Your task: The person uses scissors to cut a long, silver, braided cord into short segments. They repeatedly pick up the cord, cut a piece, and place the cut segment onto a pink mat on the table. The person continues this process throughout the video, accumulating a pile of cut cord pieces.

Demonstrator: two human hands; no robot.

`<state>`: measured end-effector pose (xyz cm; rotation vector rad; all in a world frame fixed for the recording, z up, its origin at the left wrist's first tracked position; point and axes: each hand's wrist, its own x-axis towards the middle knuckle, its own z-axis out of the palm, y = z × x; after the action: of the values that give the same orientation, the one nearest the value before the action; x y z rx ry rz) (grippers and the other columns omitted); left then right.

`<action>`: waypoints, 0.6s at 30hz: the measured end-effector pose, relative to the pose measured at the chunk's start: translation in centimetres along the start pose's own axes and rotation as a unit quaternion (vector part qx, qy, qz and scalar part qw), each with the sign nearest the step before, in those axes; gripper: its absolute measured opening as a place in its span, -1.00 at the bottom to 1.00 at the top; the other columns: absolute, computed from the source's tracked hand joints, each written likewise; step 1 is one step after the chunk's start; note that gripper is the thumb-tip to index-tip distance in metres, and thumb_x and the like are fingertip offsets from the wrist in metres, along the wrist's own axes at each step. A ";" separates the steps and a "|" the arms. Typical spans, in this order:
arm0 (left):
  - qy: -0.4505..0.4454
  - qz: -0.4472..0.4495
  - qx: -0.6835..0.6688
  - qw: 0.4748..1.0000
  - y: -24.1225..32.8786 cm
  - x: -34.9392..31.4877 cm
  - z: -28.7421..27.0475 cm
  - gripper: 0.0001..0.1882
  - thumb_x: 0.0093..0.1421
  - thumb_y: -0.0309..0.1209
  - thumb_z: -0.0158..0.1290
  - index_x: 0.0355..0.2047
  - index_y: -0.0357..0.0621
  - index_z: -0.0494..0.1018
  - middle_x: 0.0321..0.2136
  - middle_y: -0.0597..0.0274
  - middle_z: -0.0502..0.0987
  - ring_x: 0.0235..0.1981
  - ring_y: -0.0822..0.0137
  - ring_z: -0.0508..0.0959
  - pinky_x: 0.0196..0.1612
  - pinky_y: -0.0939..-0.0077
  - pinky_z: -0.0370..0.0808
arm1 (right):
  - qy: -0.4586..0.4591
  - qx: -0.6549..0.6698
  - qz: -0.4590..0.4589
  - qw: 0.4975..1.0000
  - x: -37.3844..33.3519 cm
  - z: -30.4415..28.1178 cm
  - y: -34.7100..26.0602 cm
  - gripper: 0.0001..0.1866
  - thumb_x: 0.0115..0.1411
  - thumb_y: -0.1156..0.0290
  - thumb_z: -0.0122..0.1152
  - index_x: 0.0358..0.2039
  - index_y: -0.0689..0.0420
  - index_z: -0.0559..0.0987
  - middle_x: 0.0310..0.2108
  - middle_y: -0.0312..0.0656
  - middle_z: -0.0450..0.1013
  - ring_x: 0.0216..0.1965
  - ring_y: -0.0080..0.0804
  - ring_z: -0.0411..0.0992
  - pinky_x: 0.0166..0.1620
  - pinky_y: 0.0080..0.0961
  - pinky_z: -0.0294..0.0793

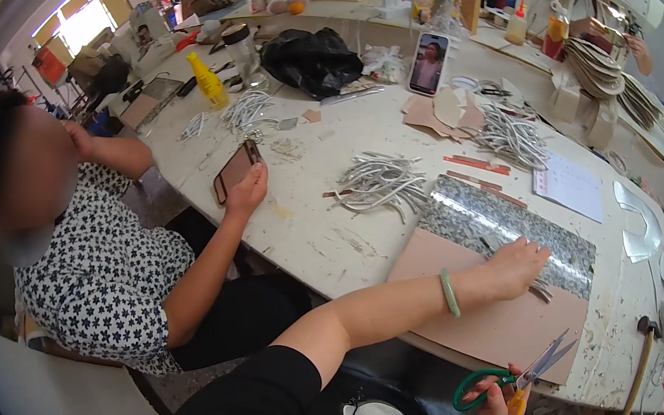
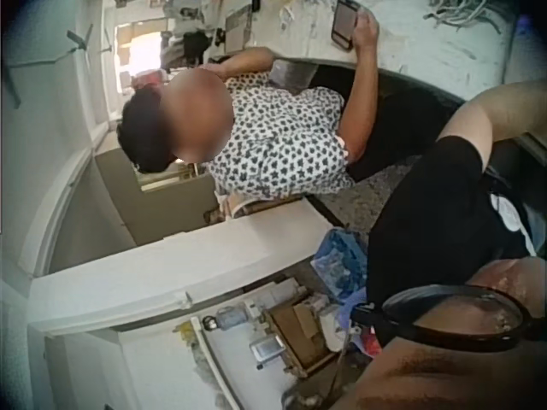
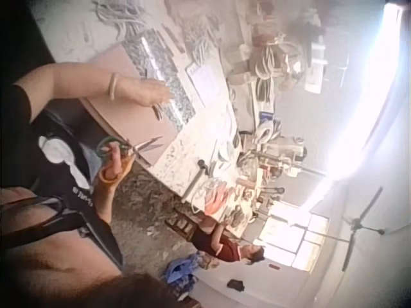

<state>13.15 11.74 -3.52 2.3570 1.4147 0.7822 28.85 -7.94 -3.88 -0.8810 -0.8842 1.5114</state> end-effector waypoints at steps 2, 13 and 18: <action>0.042 -0.026 0.016 0.999 0.1 -0.2 0.5 -0.57 0.00 -0.55 0.02 -0.06 -0.30 0.33 -0.24 -0.04 0.48 -0.11 -0.07 0.43 -0.10 0.21 0.46 | 0.000 -0.041 0.000 0.999 0.0 0.7 0.3 -0.44 0.19 0.41 0.11 0.14 0.31 0.19 -0.45 -0.07 0.44 -0.59 -0.41 0.42 -0.50 -0.61 0.47; 0.108 0.074 0.087 0.988 -1.5 -0.3 2.6 -0.88 0.09 -0.48 -0.01 -0.38 -0.26 0.47 -0.38 0.05 0.48 -0.22 0.06 0.43 -0.19 0.26 0.46 | -0.042 -0.127 -0.011 0.991 0.0 -1.4 -2.6 -0.60 0.22 0.54 0.00 0.07 0.36 0.29 -0.41 0.02 0.51 -0.46 -0.26 0.49 -0.39 -0.46 0.52; 0.174 0.030 -0.001 0.984 0.6 -0.9 -0.9 -0.81 0.18 -0.36 0.02 -0.31 -0.25 0.43 -0.40 0.09 0.50 -0.28 0.14 0.49 -0.28 0.36 0.49 | -0.100 -0.162 -0.040 0.981 0.8 -3.7 -5.1 -0.42 0.21 0.19 0.15 0.13 0.26 0.28 -0.44 0.01 0.49 -0.49 -0.27 0.44 -0.48 -0.41 0.46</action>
<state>12.73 10.62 -2.73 2.3532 1.4707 1.2626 34.24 -6.44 -1.01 -0.9234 -1.3239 1.4254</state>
